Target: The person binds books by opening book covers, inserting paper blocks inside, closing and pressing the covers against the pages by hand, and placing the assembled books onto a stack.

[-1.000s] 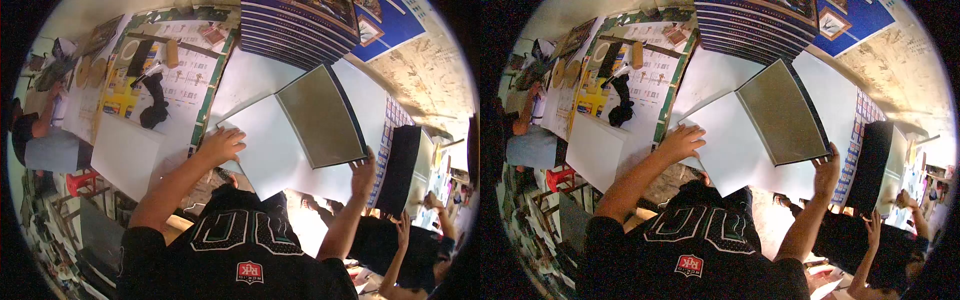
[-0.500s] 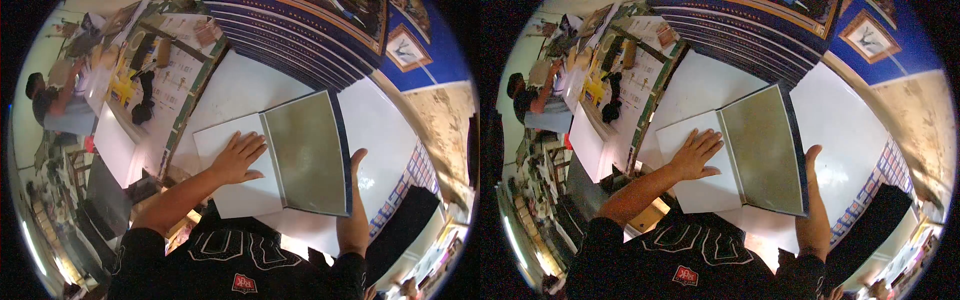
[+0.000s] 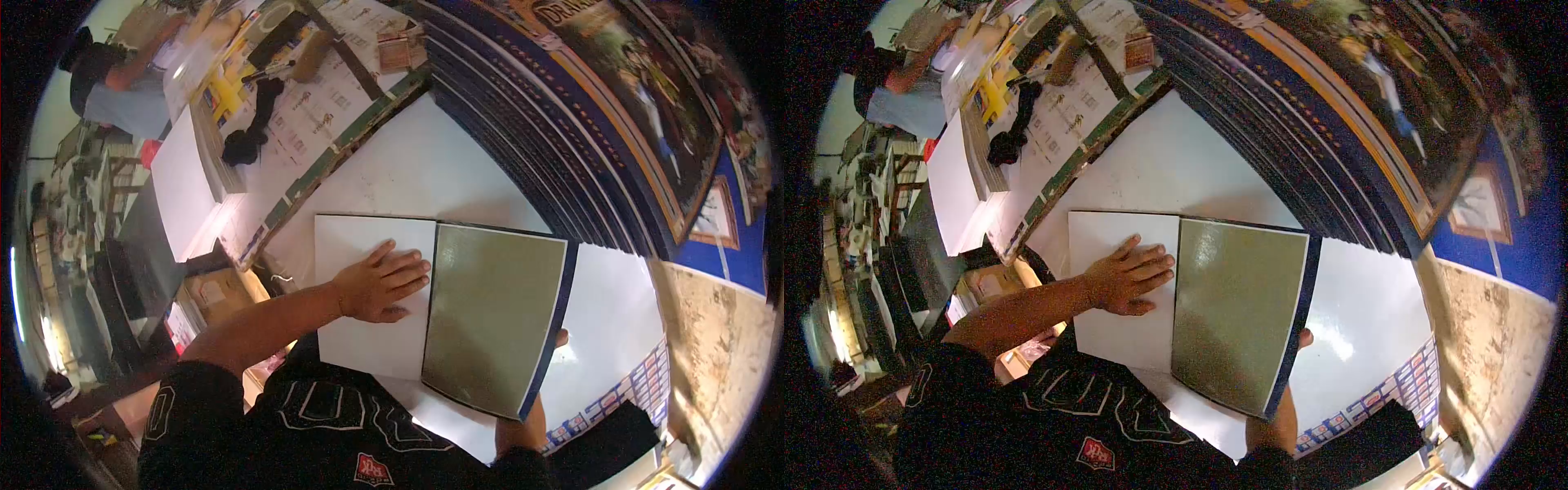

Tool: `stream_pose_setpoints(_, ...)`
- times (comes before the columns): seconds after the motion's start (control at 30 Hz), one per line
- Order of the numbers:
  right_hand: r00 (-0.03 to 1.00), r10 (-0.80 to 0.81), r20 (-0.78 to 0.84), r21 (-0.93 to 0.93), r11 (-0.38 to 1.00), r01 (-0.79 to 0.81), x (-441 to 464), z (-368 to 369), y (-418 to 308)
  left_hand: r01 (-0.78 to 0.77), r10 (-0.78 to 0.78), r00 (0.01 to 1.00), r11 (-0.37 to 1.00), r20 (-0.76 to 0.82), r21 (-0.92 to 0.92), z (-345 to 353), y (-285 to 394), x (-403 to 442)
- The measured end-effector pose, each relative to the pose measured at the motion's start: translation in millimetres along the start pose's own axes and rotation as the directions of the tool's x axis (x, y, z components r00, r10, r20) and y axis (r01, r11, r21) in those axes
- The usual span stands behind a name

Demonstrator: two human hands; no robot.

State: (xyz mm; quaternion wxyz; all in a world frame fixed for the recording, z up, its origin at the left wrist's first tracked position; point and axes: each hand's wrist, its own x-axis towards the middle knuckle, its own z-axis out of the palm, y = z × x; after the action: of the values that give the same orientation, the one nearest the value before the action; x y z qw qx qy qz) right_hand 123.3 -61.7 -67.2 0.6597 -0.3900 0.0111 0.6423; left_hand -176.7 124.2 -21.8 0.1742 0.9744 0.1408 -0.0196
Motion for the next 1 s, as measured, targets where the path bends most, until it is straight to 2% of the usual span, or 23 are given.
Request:
stream_pose_setpoints(0.33,1.0,0.005,-0.023,-0.128,0.992,-0.008,-32.0,33.9,8.5,-0.054,0.051,0.991,0.998,-0.123,-0.022,0.9,-4.4,-5.3)
stream_pose_setpoints(0.47,0.997,0.068,0.039,-0.32,0.946,-0.052,-51.8,90.9,12.1,-0.069,0.057,0.974,0.997,-0.221,-0.044,4.7,-6.6,-9.6)
stream_pose_setpoints(0.5,0.994,0.103,0.031,-0.448,0.891,-0.078,-52.5,83.9,18.1,-0.078,0.059,0.967,0.995,-0.247,-0.07,6.7,-9.0,-11.1)
stream_pose_setpoints(0.53,0.978,0.141,0.151,-0.404,0.912,-0.069,-52.3,163.9,13.1,-0.108,0.062,0.964,0.98,-0.26,-0.167,12.0,-13.5,-13.5)
stream_pose_setpoints(0.57,0.977,0.111,0.179,-0.492,0.871,-0.009,-46.6,191.5,22.0,-0.135,0.085,0.957,0.977,-0.276,-0.166,5.3,-12.7,-22.5)
stream_pose_setpoints(0.63,0.978,0.072,0.196,-0.579,0.813,0.056,-47.5,228.4,44.8,0.074,-0.157,0.928,0.967,-0.338,-0.244,-13.6,-8.2,-48.1)
stream_pose_setpoints(0.67,0.986,0.036,0.162,-0.683,0.725,0.086,-46.5,243.1,58.4,0.194,-0.343,0.882,0.89,-0.324,-0.414,-25.3,-2.8,-76.2)
stream_pose_setpoints(0.7,0.99,0.007,0.143,-0.776,0.621,0.108,-44.1,255.8,71.2,0.196,-0.351,0.874,0.887,-0.335,-0.419,-22.4,4.2,-105.8)
stream_pose_setpoints(0.73,0.995,-0.033,0.097,-0.841,0.531,0.099,-42.4,265.3,84.4,0.286,-0.528,0.777,0.781,-0.343,-0.555,-15.6,10.8,-136.3)
stream_pose_setpoints(0.77,0.995,-0.029,0.1,-0.844,0.527,0.101,-39.3,269.1,100.1,0.344,-0.684,0.658,0.646,-0.315,-0.682,-10.2,11.5,-159.9)
stream_pose_setpoints(0.8,0.991,-0.092,0.097,-0.917,0.38,0.125,-34.4,268.3,114.6,0.336,-0.661,0.738,0.534,-0.135,-0.776,-7.0,8.3,-174.6)
stream_pose_setpoints(0.83,0.983,-0.152,0.108,-0.966,0.217,0.139,-29.8,268.1,127.3,0.331,-0.671,0.728,0.524,-0.141,-0.784,-13.8,8.1,-179.6)
stream_pose_setpoints(0.87,0.974,-0.197,0.11,-0.978,0.154,0.142,-26.4,271.0,139.7,0.225,-0.671,0.741,0.198,0.035,-0.954,-22.7,8.7,-176.3)
stream_pose_setpoints(0.9,0.972,-0.2,0.12,-0.979,0.136,0.149,-22.5,273.5,150.5,0.112,-0.599,0.778,-0.162,0.187,-0.981,-30.1,7.4,-172.1)
stream_pose_setpoints(0.93,0.961,-0.25,0.119,-0.993,-0.021,0.118,-18.8,275.2,160.8,0.08,-0.64,0.765,-0.01,0.068,-0.997,-13.7,4.9,-170.3)
stream_pose_setpoints(0.97,0.946,-0.299,0.123,-0.982,-0.172,0.073,-16.6,276.7,170.8,0.063,-0.646,0.761,-0.015,0.057,-0.998,2.3,2.5,-170.7)
stream_pose_setpoints(1.0,0.947,-0.293,0.135,-0.978,-0.19,0.08,-13.5,279.3,179.9,0.017,-0.645,0.756,-0.146,0.108,-0.989,5.7,-1.0,-170.2)
